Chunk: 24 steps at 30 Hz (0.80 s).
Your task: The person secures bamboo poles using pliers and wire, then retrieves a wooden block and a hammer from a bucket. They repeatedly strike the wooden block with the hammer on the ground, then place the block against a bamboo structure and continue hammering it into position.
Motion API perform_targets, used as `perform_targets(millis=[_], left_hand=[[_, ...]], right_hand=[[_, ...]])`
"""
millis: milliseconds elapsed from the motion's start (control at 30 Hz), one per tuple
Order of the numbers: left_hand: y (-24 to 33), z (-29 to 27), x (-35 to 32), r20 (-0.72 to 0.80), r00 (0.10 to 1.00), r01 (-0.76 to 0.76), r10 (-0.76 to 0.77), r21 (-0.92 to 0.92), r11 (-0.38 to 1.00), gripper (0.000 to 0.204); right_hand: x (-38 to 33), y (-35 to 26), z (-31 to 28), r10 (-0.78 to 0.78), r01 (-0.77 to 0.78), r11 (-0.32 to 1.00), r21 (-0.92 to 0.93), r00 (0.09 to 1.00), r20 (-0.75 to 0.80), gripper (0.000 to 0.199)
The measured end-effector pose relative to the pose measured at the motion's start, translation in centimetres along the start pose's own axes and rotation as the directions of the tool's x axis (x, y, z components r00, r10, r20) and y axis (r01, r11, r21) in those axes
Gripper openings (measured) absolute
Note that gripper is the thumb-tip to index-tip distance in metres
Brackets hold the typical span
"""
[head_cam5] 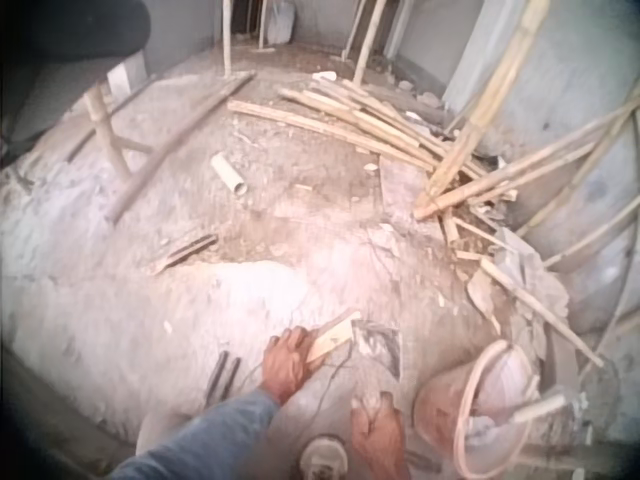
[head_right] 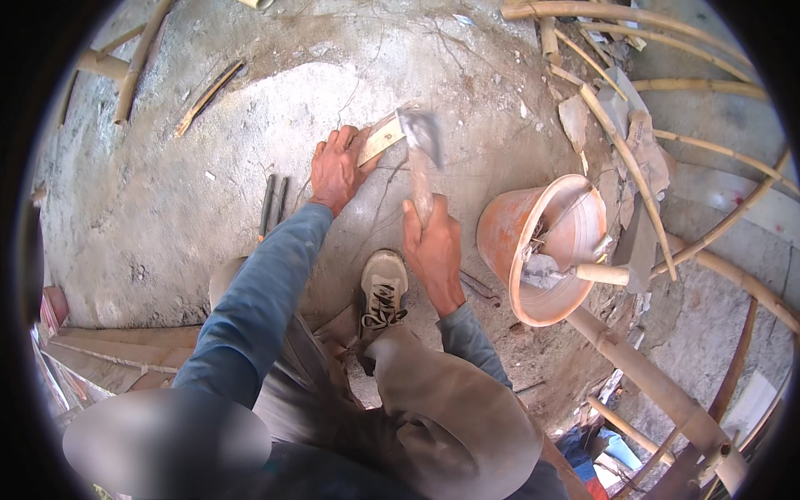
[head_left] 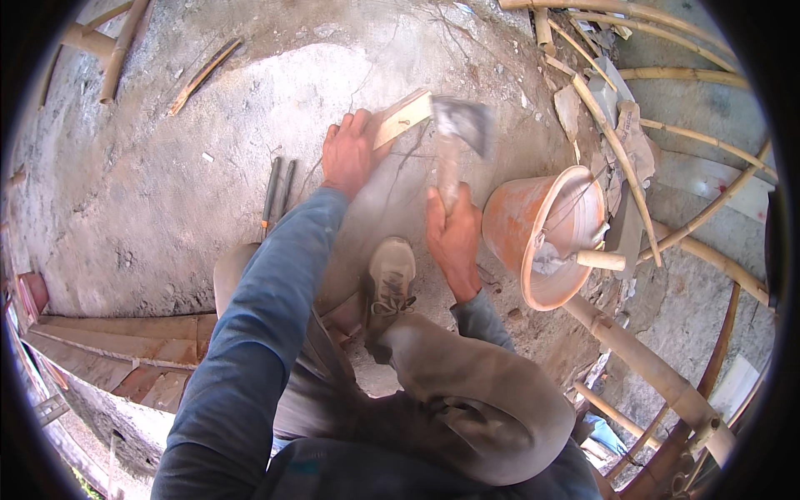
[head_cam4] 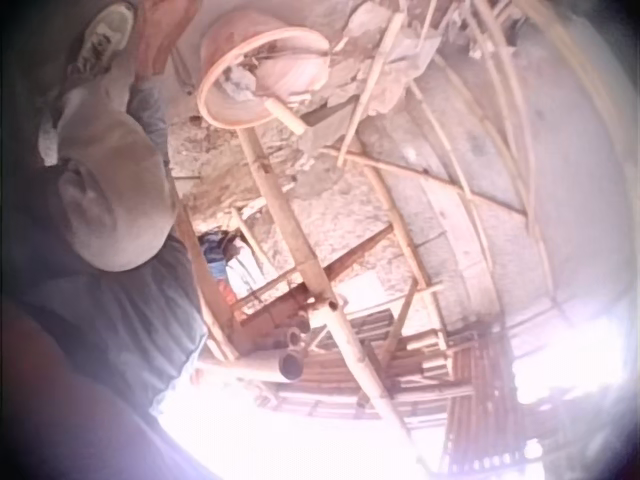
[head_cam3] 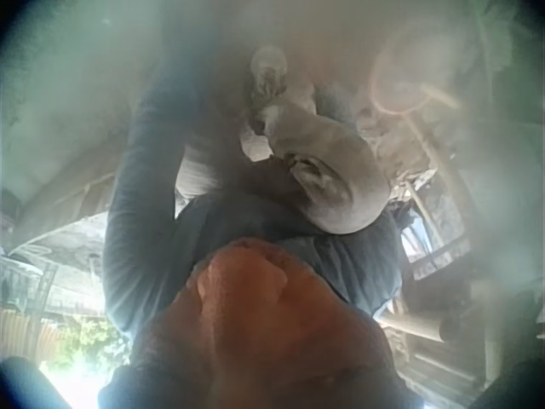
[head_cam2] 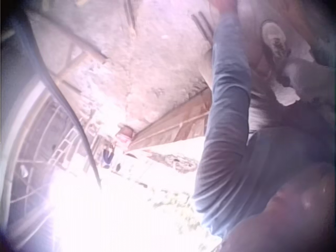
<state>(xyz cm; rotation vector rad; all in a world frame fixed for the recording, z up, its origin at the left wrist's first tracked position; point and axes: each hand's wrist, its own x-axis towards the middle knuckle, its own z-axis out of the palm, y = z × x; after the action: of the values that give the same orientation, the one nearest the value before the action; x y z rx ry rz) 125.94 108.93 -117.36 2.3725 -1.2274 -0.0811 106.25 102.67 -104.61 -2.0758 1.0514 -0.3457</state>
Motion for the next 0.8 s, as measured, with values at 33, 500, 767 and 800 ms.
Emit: perform_targets(millis=[33, 500, 767, 800], left_hand=[[0.4, 0.2, -0.2, -0.007, 1.0, -0.005, 0.005, -0.004, 1.0, 0.059], [1.0, 0.2, 0.3, -0.001, 1.0, -0.01, 0.01, -0.02, 1.0, 0.058], [1.4, 1.2, 0.5, -0.015, 1.0, -0.017, 0.017, -0.044, 0.999, 0.056], [1.0, 1.3, 0.6, -0.022, 1.0, -0.021, 0.021, -0.041, 0.999, 0.056]], right_hand=[[-0.7, 0.4, -0.1, -0.095, 0.101, 0.993, 0.067, 0.992, -0.086, 0.03], [-0.2, 1.4, -0.3, 0.054, -0.046, 0.992, -0.121, 0.997, 0.064, 0.033], [-0.1, 1.8, -0.3, -0.392, 0.398, 0.916, -0.044, 0.871, -0.294, 0.032], [0.7, 1.8, -0.2, -0.381, 0.368, 0.924, -0.098, 0.902, -0.204, 0.032]])
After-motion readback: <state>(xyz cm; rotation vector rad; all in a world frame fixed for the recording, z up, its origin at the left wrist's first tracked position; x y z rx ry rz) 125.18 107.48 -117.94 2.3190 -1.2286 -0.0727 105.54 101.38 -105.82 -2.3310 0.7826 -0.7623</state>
